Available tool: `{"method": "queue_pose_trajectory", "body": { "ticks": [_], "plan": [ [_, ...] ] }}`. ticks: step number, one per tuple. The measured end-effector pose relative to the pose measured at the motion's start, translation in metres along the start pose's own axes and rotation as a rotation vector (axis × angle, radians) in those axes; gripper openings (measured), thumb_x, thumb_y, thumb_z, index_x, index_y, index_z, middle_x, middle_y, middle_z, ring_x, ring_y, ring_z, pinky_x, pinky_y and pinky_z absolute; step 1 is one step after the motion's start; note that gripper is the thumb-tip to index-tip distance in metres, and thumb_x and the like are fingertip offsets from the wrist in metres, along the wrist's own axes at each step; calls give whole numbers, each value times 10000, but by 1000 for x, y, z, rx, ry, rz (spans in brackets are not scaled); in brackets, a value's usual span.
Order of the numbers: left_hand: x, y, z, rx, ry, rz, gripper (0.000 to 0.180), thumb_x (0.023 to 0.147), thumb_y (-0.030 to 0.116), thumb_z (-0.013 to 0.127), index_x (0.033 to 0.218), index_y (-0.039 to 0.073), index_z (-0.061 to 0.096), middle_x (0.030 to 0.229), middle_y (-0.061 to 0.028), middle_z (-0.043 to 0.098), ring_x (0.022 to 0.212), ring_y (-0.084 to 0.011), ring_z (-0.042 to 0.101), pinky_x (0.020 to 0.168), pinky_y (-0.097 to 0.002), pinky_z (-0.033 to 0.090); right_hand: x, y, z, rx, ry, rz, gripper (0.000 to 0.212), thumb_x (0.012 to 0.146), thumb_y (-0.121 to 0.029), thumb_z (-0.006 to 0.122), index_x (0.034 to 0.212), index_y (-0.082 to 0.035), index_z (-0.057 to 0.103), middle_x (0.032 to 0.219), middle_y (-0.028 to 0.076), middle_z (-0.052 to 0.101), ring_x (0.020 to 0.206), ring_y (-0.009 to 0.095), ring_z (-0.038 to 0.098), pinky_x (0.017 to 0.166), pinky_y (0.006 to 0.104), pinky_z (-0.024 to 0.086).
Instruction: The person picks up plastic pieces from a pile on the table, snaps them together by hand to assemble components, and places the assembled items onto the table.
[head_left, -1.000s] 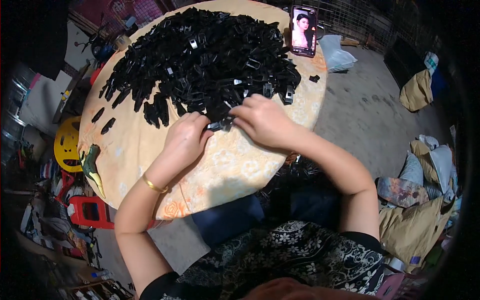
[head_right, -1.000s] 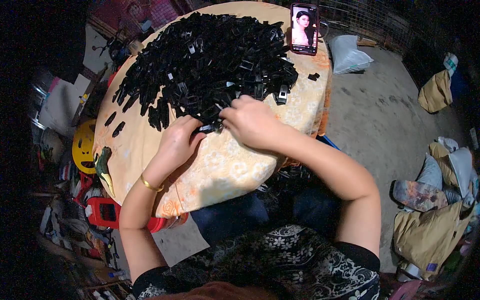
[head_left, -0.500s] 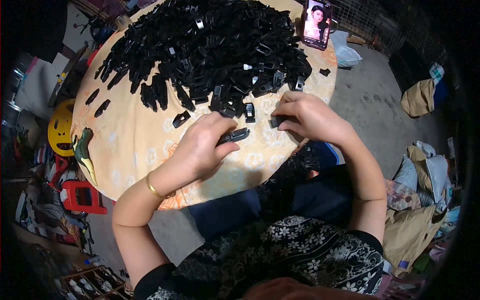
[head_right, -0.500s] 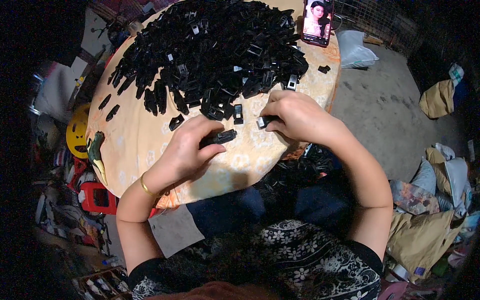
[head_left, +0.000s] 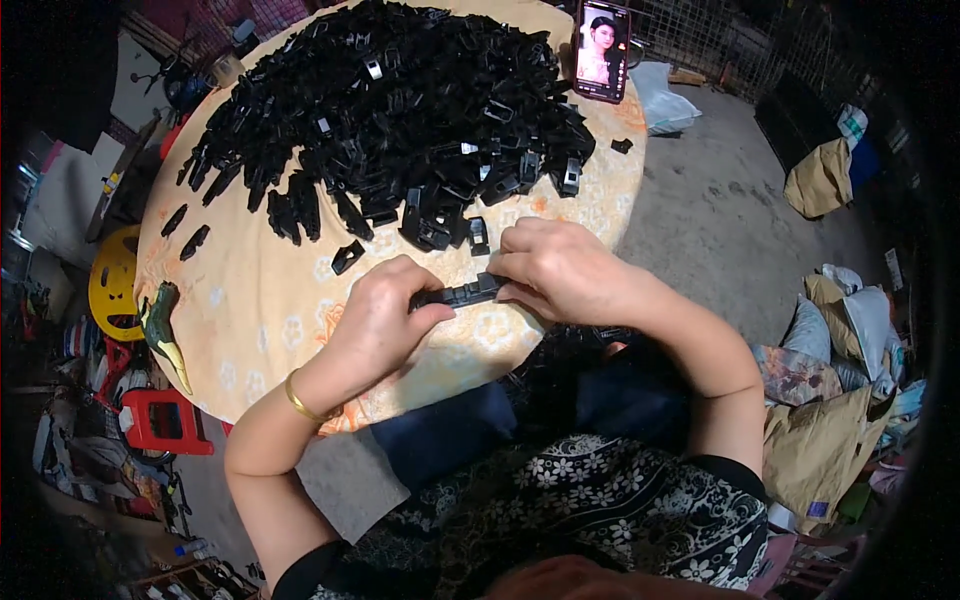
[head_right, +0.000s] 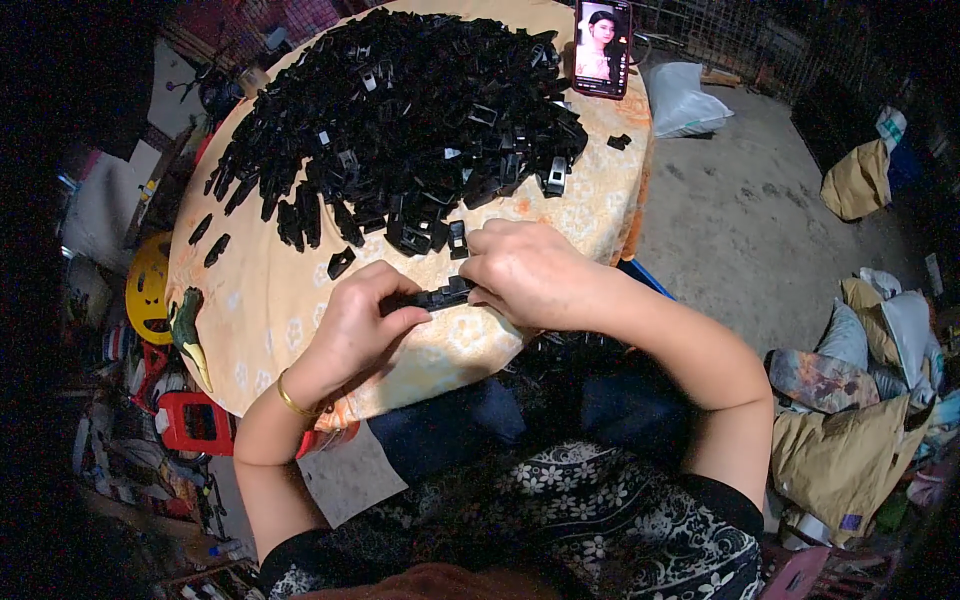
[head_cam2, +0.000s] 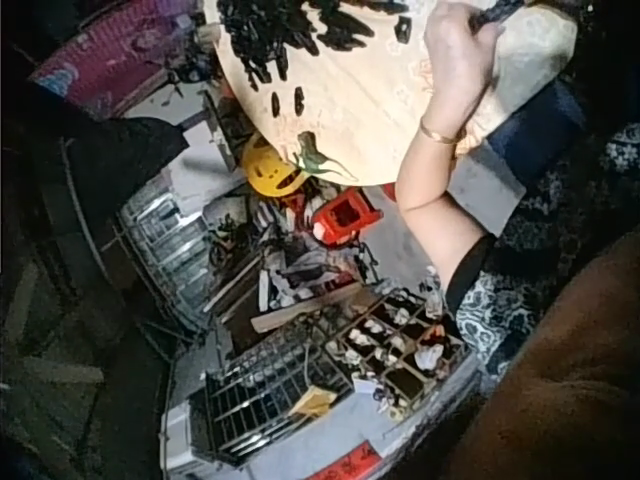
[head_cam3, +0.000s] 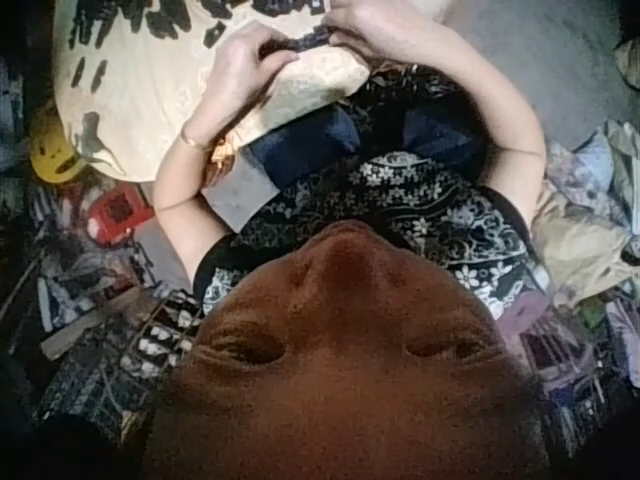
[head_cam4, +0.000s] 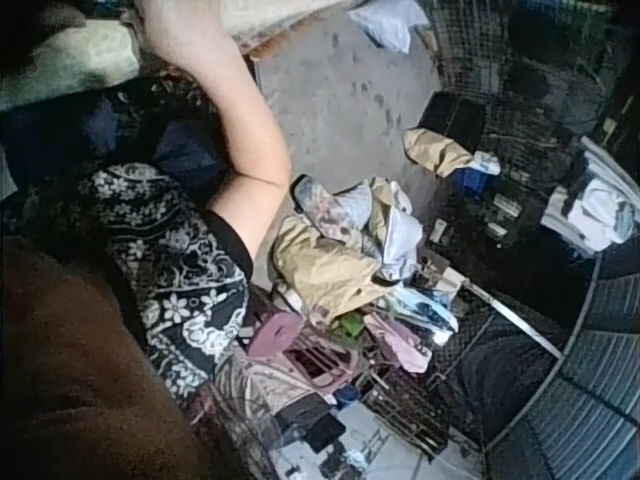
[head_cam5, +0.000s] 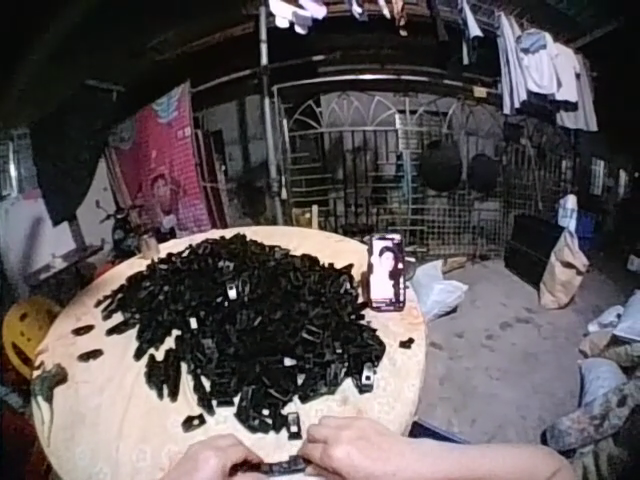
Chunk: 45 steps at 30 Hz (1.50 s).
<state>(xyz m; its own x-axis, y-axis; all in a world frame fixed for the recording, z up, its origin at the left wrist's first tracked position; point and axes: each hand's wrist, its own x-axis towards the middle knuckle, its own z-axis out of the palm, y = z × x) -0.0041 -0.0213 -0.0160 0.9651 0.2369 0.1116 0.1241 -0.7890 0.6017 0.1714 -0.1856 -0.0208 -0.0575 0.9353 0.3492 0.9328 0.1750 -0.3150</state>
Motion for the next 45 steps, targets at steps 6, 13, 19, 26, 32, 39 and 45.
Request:
{"method": "queue_pose_trajectory", "body": {
  "ticks": [6,13,19,26,32,39,45],
  "plan": [
    [4,4,3,-4,-1,86,190,696,114,777,790,-18,677,782,-147,617,764,-315,607,680,-387,489,6,-3,20,140,64,-70,231,744,-156,735,906,-14,654,799,123,565,791,318,583,681,407,479],
    [15,-7,-11,-242,-247,163,225,728,191,791,810,8,691,768,-118,639,728,-254,627,659,-336,499,2,-1,0,345,-251,12,264,778,-255,745,906,-30,699,784,141,632,771,321,618,686,390,495],
    [43,-80,-40,265,553,89,227,787,156,720,946,1,672,891,-154,629,861,-324,601,768,-397,485,14,-3,14,-74,226,96,346,797,-299,726,1033,-52,672,829,104,605,783,300,617,673,384,501],
    [69,-119,-49,338,548,-40,424,775,262,763,1114,36,649,936,-166,645,873,-324,621,783,-392,498,26,17,38,-183,283,115,216,770,-226,724,876,-45,668,797,84,587,781,272,581,672,380,489],
    [66,-129,-57,310,666,-150,322,814,109,700,1107,39,587,822,-157,653,751,-311,634,695,-387,506,18,23,25,-125,200,117,103,763,-129,673,770,-34,632,804,106,611,791,283,598,695,396,511],
    [51,-91,-66,51,756,-198,271,869,103,662,1096,22,538,796,-43,597,686,-118,568,621,-275,480,5,20,7,509,193,327,233,741,-113,703,949,-20,655,886,133,643,846,321,614,755,394,505],
    [18,-20,-37,-551,-32,-155,191,924,76,583,1109,33,605,814,15,580,733,-53,545,650,-204,461,-10,31,-11,-58,0,206,232,711,-135,719,915,-29,691,841,126,653,853,321,626,758,405,509]
  ]
}}
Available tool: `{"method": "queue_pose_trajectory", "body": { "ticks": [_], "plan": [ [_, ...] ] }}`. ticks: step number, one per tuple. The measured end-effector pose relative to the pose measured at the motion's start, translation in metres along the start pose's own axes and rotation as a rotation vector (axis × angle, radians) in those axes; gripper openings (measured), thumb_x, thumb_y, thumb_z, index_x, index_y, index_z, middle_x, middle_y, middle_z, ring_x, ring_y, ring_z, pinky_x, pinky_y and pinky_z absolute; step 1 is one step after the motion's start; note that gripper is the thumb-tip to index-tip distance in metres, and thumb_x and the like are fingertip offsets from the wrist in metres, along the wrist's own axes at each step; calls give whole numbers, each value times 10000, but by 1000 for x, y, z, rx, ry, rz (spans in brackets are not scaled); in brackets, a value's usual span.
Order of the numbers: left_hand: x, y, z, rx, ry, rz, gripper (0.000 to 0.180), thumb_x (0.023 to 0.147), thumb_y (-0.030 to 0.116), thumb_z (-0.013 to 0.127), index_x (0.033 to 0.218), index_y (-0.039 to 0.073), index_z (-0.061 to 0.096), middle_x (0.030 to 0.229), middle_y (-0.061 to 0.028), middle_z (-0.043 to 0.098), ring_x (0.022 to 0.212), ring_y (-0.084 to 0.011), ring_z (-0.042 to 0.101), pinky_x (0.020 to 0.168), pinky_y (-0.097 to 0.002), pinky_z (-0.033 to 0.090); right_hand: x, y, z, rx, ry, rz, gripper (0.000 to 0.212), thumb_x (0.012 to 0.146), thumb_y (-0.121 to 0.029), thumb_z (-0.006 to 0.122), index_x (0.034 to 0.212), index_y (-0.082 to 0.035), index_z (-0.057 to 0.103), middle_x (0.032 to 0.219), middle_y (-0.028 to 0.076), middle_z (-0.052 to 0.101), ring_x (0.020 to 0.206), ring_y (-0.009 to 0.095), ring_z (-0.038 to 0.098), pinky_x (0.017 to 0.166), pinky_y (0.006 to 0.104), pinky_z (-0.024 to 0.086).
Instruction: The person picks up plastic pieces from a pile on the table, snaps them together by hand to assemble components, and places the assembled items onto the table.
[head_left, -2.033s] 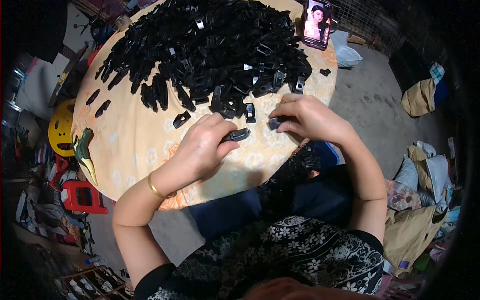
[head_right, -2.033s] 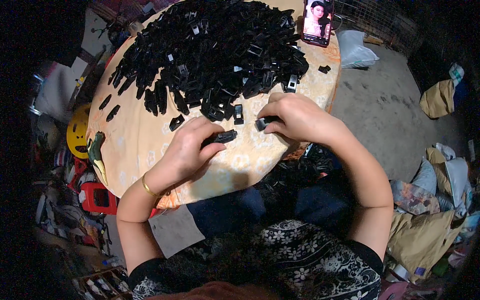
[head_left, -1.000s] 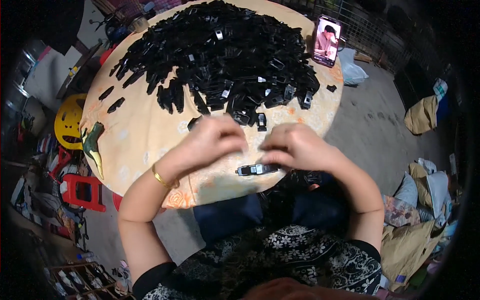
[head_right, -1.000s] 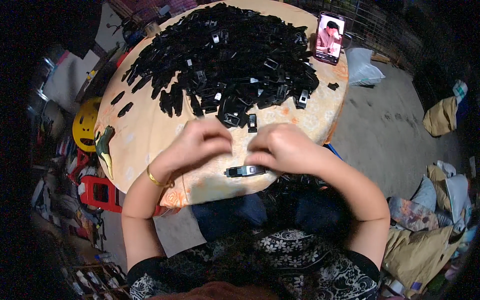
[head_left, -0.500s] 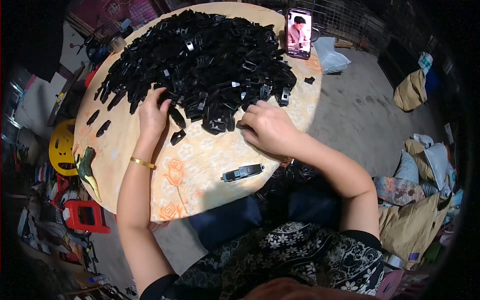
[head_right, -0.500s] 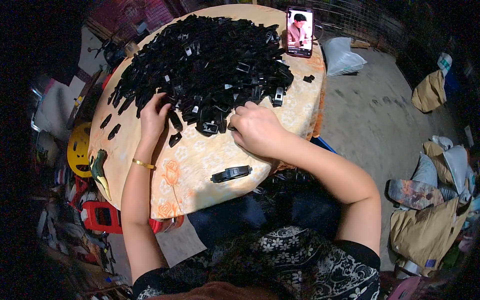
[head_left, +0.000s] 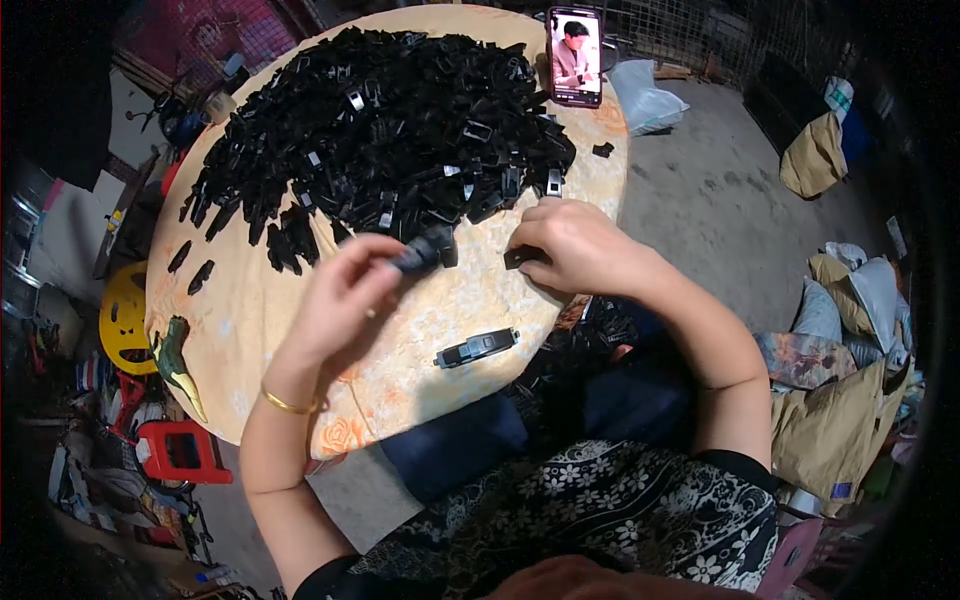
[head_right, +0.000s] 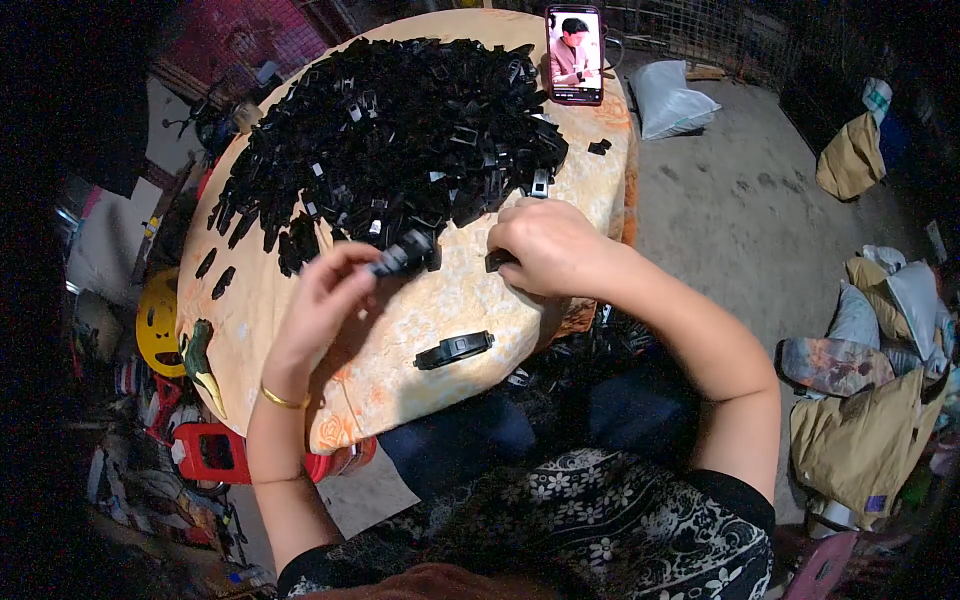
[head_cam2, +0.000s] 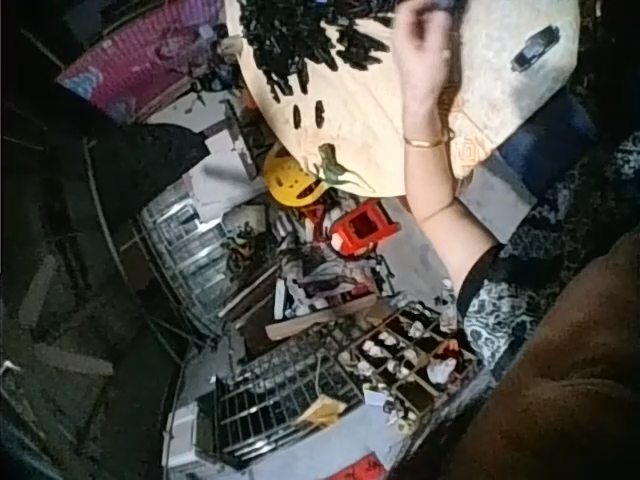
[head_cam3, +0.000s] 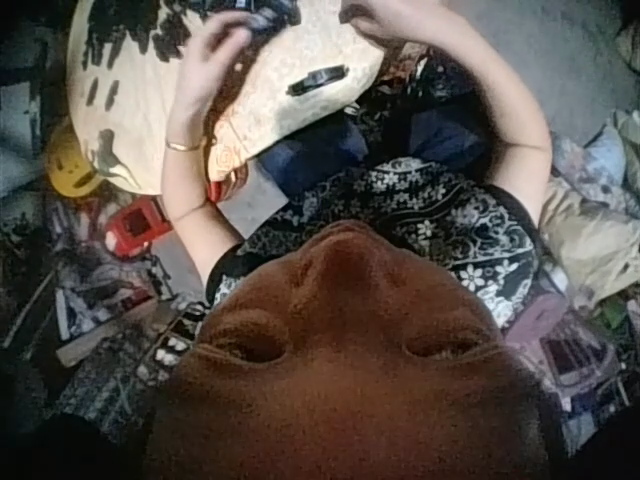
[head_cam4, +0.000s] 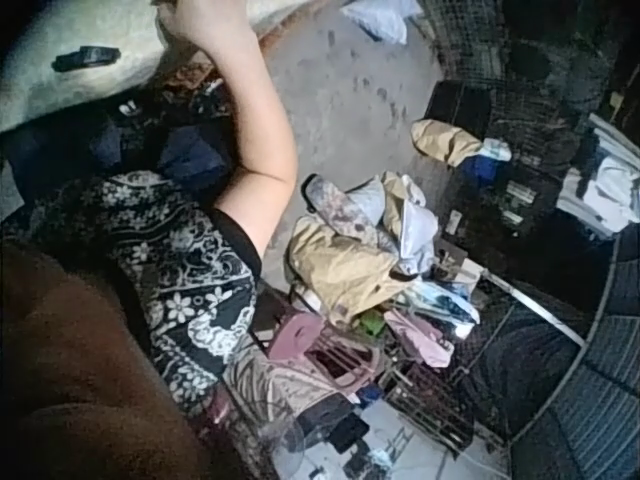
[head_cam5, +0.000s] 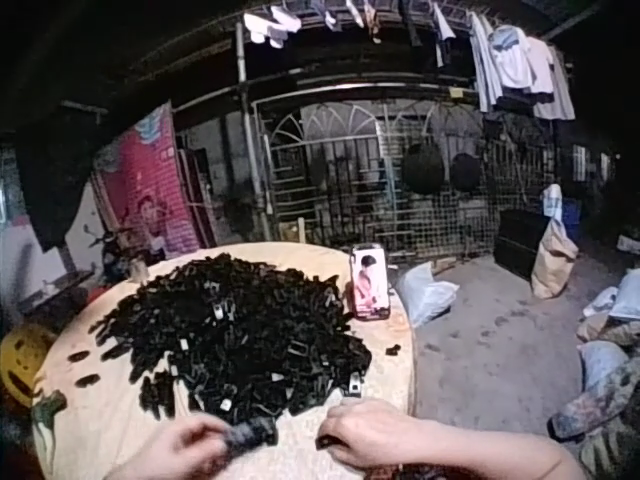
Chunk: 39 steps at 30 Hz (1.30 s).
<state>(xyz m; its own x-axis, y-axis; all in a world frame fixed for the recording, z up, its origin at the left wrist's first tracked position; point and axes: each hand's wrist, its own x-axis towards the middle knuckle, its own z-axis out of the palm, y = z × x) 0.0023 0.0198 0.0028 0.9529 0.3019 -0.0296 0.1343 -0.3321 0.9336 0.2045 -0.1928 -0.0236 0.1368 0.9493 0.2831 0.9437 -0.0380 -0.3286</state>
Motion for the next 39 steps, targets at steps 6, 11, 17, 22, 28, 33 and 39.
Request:
{"method": "queue_pose_trajectory", "body": {
  "ticks": [6,11,17,22,28,33,39],
  "plan": [
    [-7,-9,43,319,1,119,235,841,56,671,1065,17,613,868,-83,609,709,-135,556,653,-264,466,1,-4,-4,-9,98,16,245,714,-122,750,929,-18,695,858,122,646,875,317,612,757,401,502],
    [1,-17,48,605,156,468,257,787,72,706,1023,18,618,906,-137,585,762,-291,584,655,-352,486,7,-16,15,243,224,-106,288,701,-139,776,949,-19,692,875,108,631,848,299,594,735,379,492],
    [-7,-11,53,625,108,356,252,810,103,660,1049,37,617,883,-146,608,788,-350,603,684,-416,492,9,-22,19,70,161,-71,266,696,-154,771,919,-33,693,815,98,612,840,299,594,735,390,495],
    [-17,2,52,621,43,203,284,876,133,564,1135,24,605,938,-219,665,795,-360,653,727,-416,516,2,-26,13,182,-67,-190,259,697,-155,762,922,-46,693,856,104,633,878,300,604,761,400,496],
    [-10,-1,30,475,-60,139,273,873,34,565,1138,8,623,849,-129,593,820,-223,581,744,-327,481,-2,-22,4,311,-171,-198,267,710,-157,768,935,-38,692,870,112,648,867,307,613,768,391,496],
    [-7,-7,41,629,60,329,210,779,62,697,982,16,671,863,-126,547,881,-291,552,796,-359,472,1,-29,12,287,116,-125,276,709,-168,775,927,-26,685,845,118,638,836,312,607,730,387,483],
    [-9,-11,49,579,119,346,180,717,89,753,864,8,687,791,-123,586,799,-300,563,714,-388,473,2,-37,13,87,99,-153,242,689,-177,770,864,-35,680,764,101,573,773,302,582,685,405,476]
  ]
}}
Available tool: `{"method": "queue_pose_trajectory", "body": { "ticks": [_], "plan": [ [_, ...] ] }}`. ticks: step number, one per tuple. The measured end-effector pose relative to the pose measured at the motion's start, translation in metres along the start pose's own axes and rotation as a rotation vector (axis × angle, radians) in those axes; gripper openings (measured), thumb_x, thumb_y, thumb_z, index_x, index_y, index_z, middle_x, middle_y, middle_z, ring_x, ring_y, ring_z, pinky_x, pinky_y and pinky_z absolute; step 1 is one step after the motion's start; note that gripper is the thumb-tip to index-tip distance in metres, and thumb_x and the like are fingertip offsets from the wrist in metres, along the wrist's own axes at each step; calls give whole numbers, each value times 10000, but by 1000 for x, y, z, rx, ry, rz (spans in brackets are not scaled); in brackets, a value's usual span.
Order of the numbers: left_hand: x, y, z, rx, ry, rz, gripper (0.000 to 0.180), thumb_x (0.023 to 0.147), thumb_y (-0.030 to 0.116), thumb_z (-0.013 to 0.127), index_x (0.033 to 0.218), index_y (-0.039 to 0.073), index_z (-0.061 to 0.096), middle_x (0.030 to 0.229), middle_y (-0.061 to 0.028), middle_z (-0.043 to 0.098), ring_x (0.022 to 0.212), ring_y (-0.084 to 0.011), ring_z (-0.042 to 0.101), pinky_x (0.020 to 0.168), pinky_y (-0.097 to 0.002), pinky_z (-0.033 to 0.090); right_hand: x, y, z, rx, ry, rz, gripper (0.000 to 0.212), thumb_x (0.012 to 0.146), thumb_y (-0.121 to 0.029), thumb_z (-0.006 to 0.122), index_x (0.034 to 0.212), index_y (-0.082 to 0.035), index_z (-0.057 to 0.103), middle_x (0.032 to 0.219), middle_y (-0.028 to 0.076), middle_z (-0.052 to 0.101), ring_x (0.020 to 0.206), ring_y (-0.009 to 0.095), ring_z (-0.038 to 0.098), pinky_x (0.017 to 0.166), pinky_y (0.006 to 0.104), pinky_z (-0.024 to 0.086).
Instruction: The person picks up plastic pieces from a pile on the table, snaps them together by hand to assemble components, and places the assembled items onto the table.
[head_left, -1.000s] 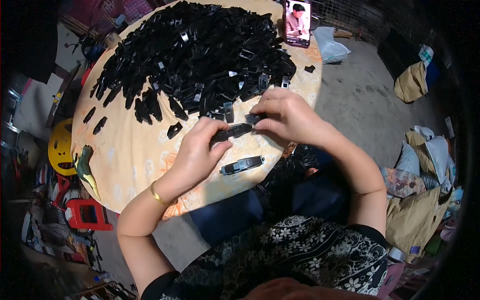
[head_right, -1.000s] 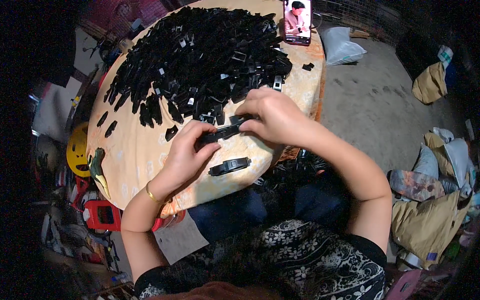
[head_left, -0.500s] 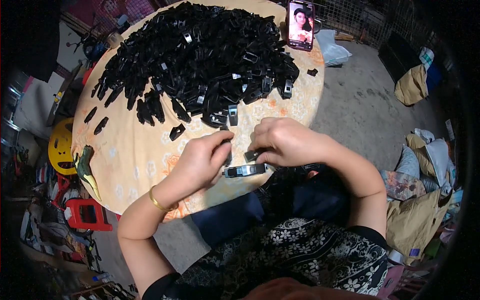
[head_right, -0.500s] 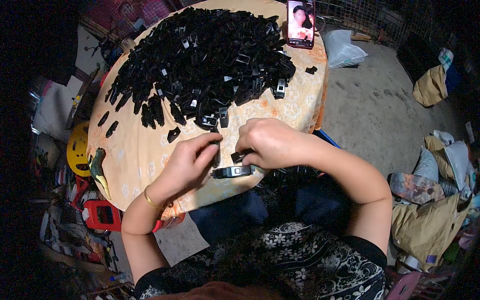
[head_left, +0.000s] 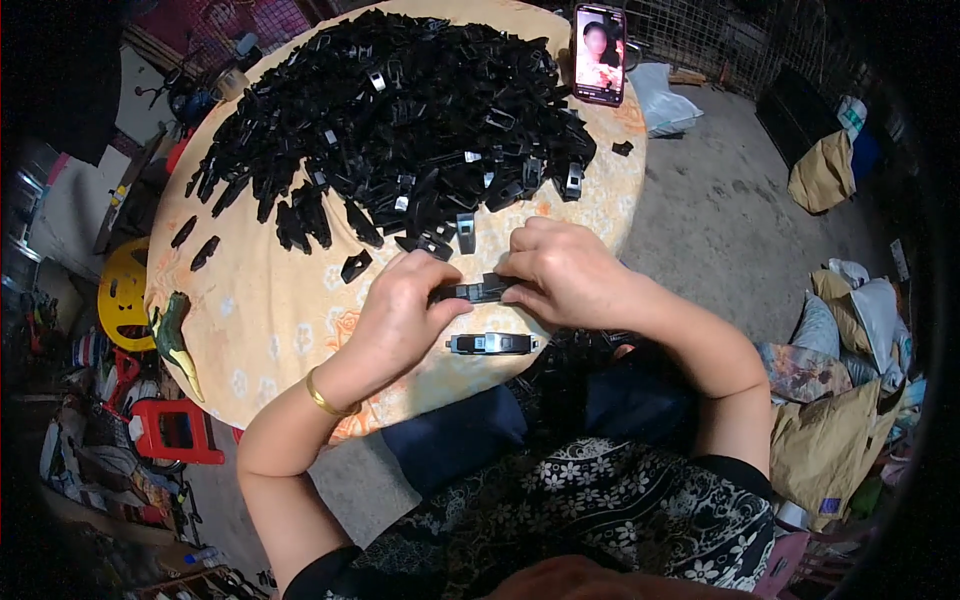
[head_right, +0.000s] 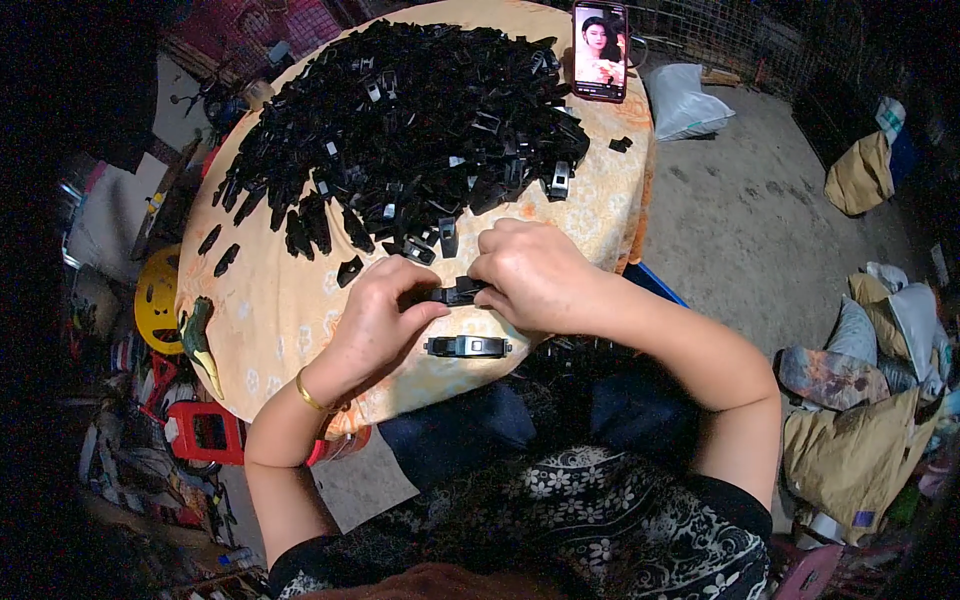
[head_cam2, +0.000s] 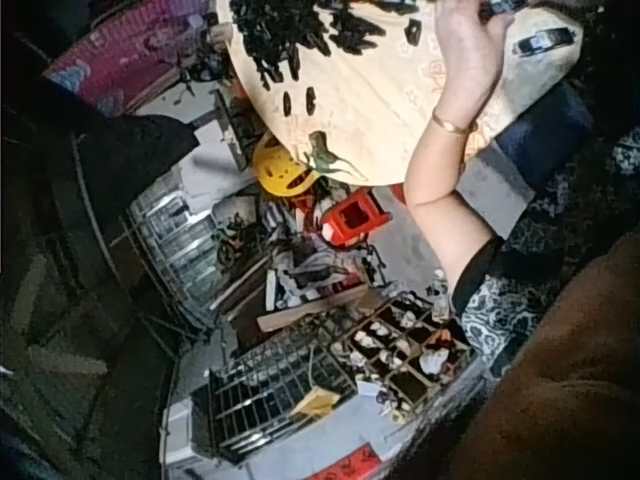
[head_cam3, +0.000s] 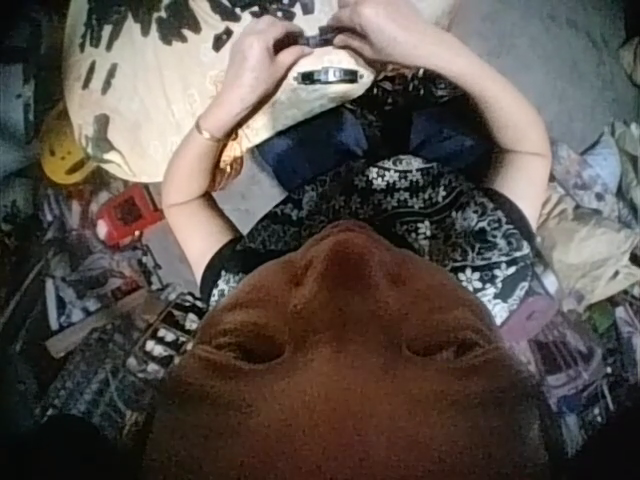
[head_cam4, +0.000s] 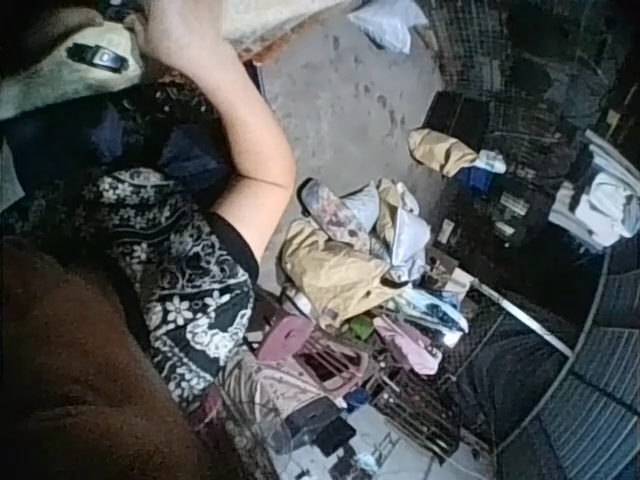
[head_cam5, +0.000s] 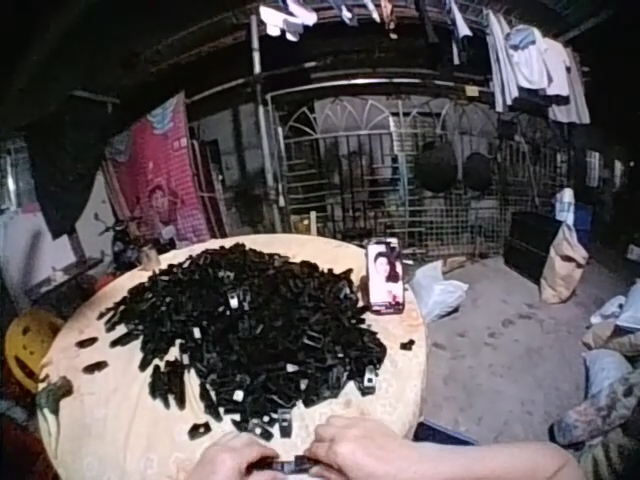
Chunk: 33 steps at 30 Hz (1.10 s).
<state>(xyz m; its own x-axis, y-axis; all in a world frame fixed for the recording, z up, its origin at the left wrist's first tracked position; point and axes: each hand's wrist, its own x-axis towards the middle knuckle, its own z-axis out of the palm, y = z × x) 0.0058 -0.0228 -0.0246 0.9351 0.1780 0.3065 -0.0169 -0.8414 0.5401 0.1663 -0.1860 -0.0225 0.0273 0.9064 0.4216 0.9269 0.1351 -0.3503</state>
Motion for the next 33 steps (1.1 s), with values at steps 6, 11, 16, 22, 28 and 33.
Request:
{"method": "queue_pose_trajectory", "body": {
  "ticks": [6,11,16,22,28,33],
  "plan": [
    [3,-2,-6,1,-61,32,140,694,102,767,758,9,684,717,-108,579,755,-300,559,679,-385,467,-2,0,0,-16,-78,22,239,673,-140,768,856,-22,670,762,110,568,778,308,583,678,405,475],
    [1,-9,2,-15,-48,120,163,681,118,774,754,15,672,732,-108,582,758,-302,555,669,-381,465,5,-1,12,70,-14,-5,202,674,-182,762,775,-26,683,783,125,602,814,306,603,715,410,498],
    [8,-4,-22,-249,-369,8,236,719,210,787,783,7,685,769,-132,634,755,-294,615,679,-370,493,7,10,-5,329,-399,75,315,730,-315,776,824,-23,707,809,157,661,786,322,644,704,403,504],
    [20,-88,-76,420,365,-320,310,759,250,758,885,-23,681,874,-184,645,840,-346,620,758,-401,502,1,43,-32,-489,192,457,398,818,-335,709,1084,-42,661,933,141,654,847,314,648,731,396,521],
    [22,-102,-72,694,176,-455,311,754,213,728,950,-19,665,1044,-209,608,1018,-370,555,866,-434,487,0,69,-10,-427,145,422,268,803,-240,670,972,-33,644,855,149,636,873,330,625,758,440,503],
    [17,-97,-62,778,199,-428,197,780,134,671,903,3,590,946,-184,624,939,-357,557,822,-435,469,1,53,-7,-335,136,256,202,787,-152,655,963,-51,660,889,119,613,890,314,592,764,416,502]
  ]
}}
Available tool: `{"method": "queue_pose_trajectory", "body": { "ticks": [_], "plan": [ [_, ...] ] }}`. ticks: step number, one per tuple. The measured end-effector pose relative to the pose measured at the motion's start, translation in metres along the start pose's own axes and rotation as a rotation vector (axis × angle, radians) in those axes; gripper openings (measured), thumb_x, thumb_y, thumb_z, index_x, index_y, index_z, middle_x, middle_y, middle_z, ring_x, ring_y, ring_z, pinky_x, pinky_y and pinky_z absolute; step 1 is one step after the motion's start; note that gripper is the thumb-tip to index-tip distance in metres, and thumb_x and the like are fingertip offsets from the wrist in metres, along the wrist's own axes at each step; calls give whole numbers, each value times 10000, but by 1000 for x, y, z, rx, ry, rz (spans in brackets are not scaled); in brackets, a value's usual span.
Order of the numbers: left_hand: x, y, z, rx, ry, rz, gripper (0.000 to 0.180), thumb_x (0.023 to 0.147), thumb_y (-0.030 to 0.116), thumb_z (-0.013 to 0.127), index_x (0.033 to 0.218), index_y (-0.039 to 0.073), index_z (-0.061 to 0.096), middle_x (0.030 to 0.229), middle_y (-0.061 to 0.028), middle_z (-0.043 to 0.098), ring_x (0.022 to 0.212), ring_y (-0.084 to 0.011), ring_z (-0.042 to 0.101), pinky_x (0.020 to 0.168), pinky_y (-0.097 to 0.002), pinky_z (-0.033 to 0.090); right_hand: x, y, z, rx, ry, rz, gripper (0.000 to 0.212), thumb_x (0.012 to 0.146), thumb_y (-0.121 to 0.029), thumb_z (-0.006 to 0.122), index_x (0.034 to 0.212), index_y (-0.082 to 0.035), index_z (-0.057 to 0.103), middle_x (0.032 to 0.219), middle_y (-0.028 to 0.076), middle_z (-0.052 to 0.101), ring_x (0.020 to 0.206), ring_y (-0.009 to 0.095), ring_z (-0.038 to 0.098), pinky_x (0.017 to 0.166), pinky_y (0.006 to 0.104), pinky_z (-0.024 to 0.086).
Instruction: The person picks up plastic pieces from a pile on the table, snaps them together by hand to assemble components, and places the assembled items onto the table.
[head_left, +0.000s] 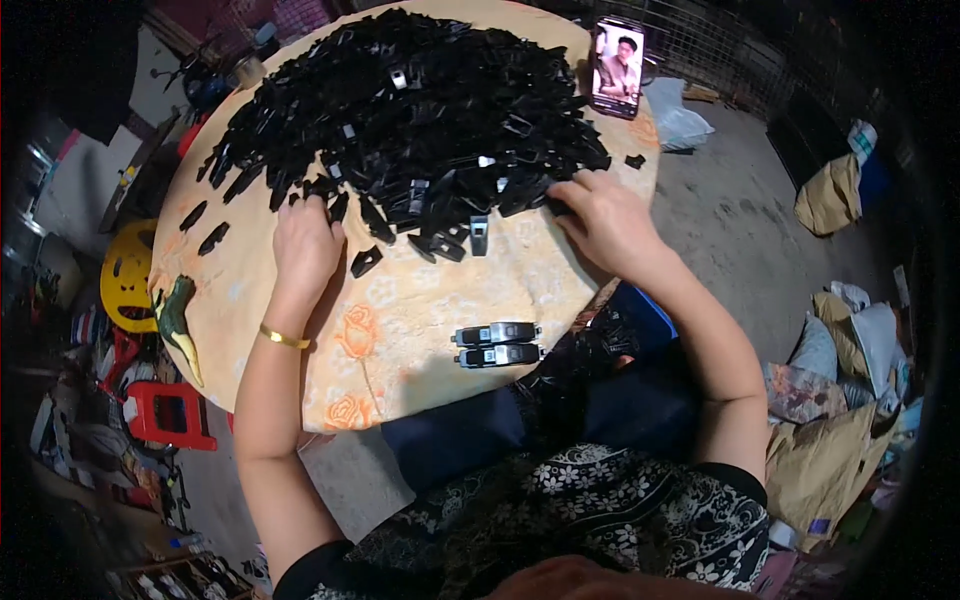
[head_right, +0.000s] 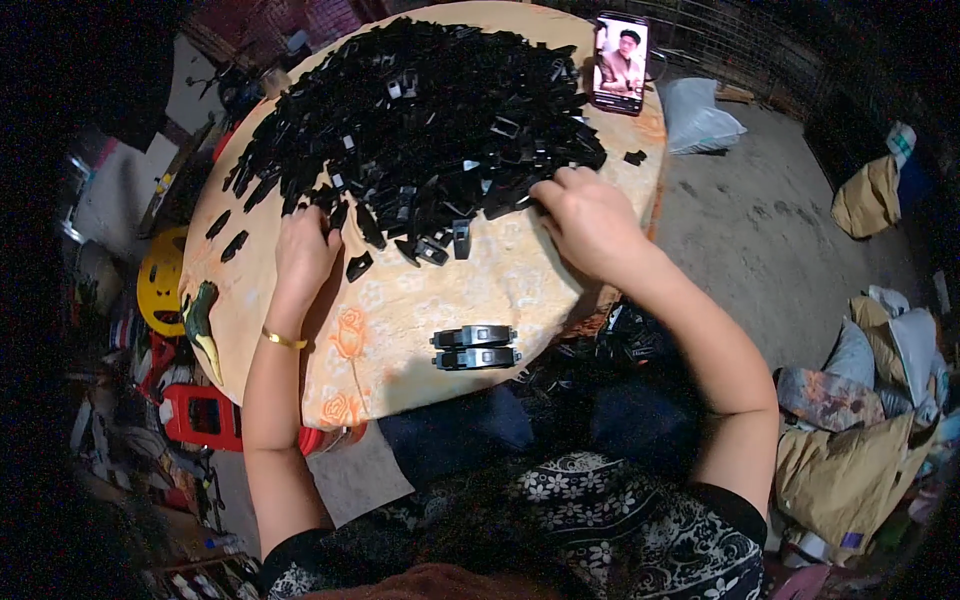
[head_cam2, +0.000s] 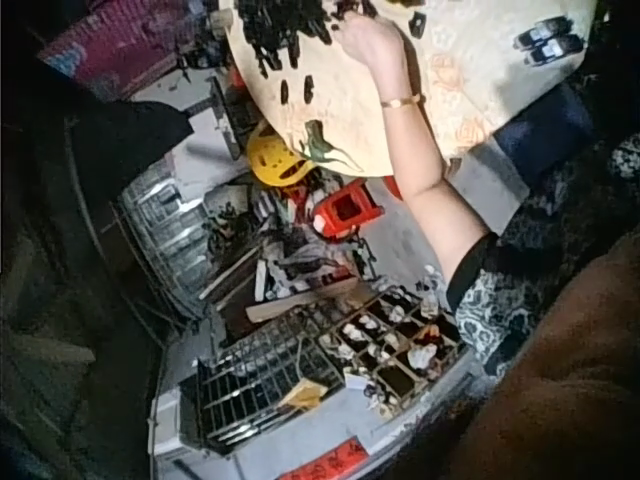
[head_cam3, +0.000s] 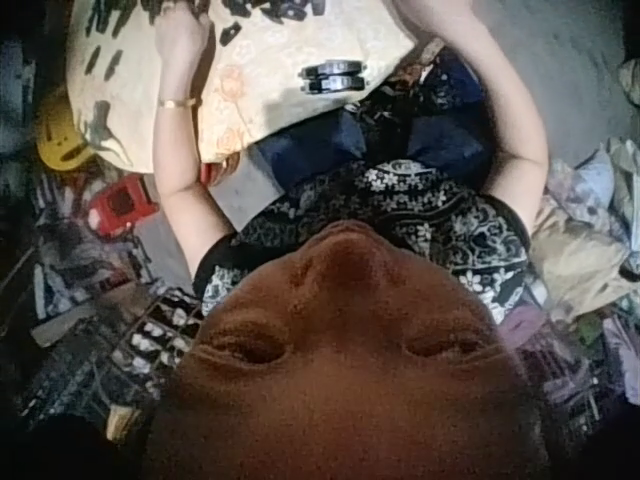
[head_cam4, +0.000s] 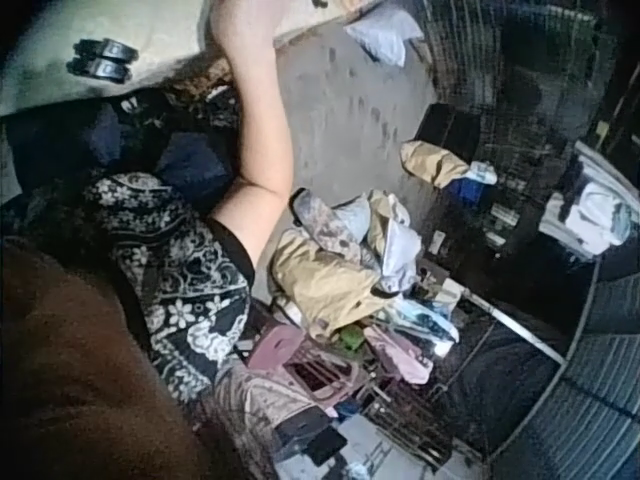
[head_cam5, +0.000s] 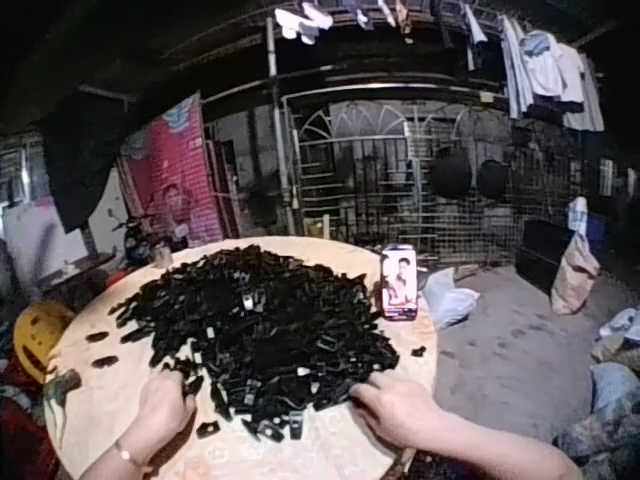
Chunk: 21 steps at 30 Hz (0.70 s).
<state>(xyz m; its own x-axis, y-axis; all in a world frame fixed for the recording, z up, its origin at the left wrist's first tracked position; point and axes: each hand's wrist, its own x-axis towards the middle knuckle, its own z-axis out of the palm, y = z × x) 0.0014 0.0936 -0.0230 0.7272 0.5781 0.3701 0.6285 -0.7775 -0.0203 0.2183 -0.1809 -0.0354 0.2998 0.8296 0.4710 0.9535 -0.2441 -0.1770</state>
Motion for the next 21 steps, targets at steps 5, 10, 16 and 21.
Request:
{"method": "queue_pose_trajectory", "body": {
  "ticks": [5,10,16,21],
  "plan": [
    [-5,9,-5,-78,69,39,188,795,129,661,878,-8,564,819,-191,620,836,-373,587,743,-462,469,-7,1,4,15,-5,-95,148,774,-101,648,915,-56,659,899,102,590,885,289,567,766,387,499],
    [-18,47,-28,-490,274,339,115,761,45,653,803,3,555,827,-153,585,812,-340,559,715,-428,459,-6,6,-12,383,48,161,226,800,-80,723,996,-31,624,819,79,622,676,178,611,623,288,503],
    [-54,91,-30,-787,-123,735,114,770,23,688,849,10,606,909,-125,584,879,-302,562,776,-366,478,-5,-18,6,809,-134,142,339,829,-16,687,1163,-22,632,948,59,679,792,108,623,710,281,519],
    [-58,89,-30,-818,-212,665,108,809,39,656,914,19,636,890,-129,585,858,-307,577,747,-373,482,-5,-19,-9,377,-227,-77,270,780,-44,714,1047,-16,687,927,135,683,856,267,657,773,336,526]
  ]
}}
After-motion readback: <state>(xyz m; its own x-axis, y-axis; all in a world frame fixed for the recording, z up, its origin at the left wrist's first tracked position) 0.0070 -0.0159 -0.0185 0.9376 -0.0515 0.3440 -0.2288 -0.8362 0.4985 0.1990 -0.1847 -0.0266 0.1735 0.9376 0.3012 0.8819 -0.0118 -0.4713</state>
